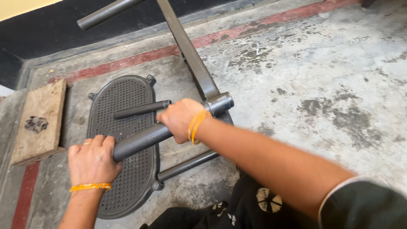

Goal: The person assembles a two-tier plastic step stool by hand. They insert and tighten the legs into the upper and lower tiers, then flip and reposition the stool to secure all components. The finished stool is placed upright on the floor.

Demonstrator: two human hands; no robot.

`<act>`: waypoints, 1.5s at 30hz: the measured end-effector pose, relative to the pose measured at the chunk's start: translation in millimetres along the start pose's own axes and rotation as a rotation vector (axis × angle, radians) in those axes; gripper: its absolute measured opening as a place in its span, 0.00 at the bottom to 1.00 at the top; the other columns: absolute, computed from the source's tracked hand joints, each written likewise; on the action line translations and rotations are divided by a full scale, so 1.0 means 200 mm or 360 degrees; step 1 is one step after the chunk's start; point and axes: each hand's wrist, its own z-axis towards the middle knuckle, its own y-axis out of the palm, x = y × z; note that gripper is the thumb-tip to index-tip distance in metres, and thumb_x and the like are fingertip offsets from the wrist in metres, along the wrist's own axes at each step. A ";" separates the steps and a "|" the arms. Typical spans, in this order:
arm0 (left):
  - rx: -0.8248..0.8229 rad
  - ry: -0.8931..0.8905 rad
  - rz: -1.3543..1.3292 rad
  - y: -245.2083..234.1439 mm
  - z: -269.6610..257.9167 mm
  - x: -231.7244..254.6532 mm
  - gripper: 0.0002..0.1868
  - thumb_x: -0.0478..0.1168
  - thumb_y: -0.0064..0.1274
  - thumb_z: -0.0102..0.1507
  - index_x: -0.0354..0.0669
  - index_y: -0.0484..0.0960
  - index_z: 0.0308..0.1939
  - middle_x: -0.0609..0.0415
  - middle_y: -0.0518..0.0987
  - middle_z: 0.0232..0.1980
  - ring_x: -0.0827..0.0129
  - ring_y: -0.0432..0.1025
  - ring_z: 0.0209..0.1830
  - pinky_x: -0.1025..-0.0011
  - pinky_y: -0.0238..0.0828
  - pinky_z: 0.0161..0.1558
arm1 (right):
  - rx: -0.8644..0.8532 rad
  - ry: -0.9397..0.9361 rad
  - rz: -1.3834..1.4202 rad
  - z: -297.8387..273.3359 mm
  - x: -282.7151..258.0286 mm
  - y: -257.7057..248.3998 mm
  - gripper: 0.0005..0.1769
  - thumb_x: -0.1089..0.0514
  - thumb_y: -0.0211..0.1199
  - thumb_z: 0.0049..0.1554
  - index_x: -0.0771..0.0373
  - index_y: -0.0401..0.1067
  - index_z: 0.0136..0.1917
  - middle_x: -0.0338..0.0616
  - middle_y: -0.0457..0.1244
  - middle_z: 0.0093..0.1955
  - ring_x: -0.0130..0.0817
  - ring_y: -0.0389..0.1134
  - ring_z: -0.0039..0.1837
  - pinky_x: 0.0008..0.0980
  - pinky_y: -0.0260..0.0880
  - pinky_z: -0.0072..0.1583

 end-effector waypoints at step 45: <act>-0.0815 -0.0123 -0.0106 -0.09 0.12 -0.03 0.27 0.49 0.68 0.51 0.56 0.79 0.53 0.50 0.85 0.49 0.54 0.79 0.53 0.58 0.77 0.54 | -0.0831 0.0129 -0.0049 0.08 0.02 -0.21 0.29 0.48 0.71 0.43 0.57 0.86 0.58 0.40 0.74 0.56 0.38 0.75 0.58 0.38 0.72 0.60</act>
